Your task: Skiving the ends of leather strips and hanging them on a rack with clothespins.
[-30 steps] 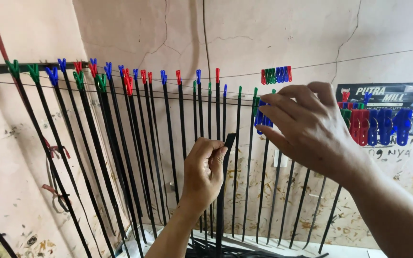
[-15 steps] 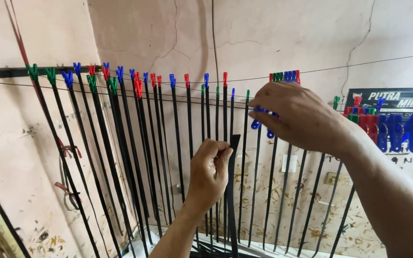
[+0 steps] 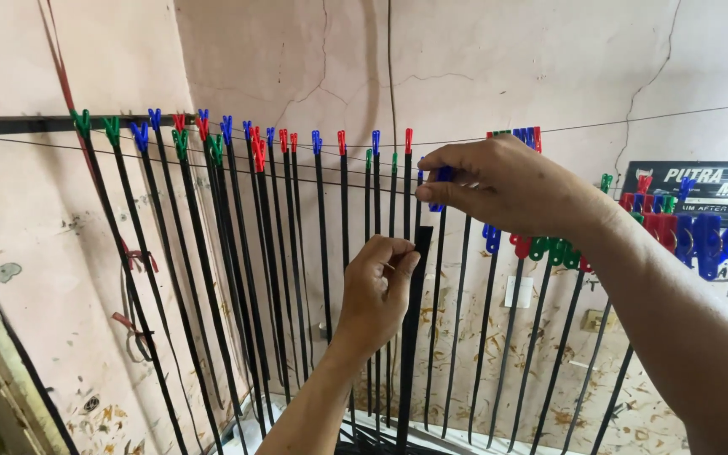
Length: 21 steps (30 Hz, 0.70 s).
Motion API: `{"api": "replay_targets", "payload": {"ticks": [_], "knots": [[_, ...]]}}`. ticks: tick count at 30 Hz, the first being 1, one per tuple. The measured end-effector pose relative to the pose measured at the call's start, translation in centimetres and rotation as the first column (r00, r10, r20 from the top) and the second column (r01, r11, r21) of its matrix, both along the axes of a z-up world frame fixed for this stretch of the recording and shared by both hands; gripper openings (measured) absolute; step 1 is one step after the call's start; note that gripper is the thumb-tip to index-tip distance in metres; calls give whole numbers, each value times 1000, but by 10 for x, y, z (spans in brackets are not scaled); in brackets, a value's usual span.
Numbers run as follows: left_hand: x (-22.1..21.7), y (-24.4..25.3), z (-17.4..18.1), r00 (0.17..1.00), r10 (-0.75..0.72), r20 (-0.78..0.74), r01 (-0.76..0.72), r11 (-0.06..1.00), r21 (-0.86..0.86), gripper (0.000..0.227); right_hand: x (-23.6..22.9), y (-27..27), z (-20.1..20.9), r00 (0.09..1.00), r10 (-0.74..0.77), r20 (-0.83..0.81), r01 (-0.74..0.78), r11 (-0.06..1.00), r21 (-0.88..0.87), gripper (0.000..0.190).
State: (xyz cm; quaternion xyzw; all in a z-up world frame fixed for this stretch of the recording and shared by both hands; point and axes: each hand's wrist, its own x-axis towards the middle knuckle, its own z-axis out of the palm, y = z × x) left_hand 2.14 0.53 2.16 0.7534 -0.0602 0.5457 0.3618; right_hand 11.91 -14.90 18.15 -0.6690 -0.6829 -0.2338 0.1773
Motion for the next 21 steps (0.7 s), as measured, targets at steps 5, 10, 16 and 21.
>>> {"api": "replay_targets", "payload": {"ticks": [5,10,16,21], "knots": [[2,5,2,999,42,-5,-42,998,39,7,-5,1,1,992,80,-94,-72,994,85,31],[8,9,1,998,52,-22,-52,998,32,10,-3,10,-6,983,120,-139,-99,983,154,25],[7,10,5,999,35,-8,-35,999,10,11,0,24,-7,979,176,-99,-155,969,190,23],[9,14,6,999,30,18,-30,1000,9,10,-2,26,-7,980,168,-103,-147,972,184,22]]}}
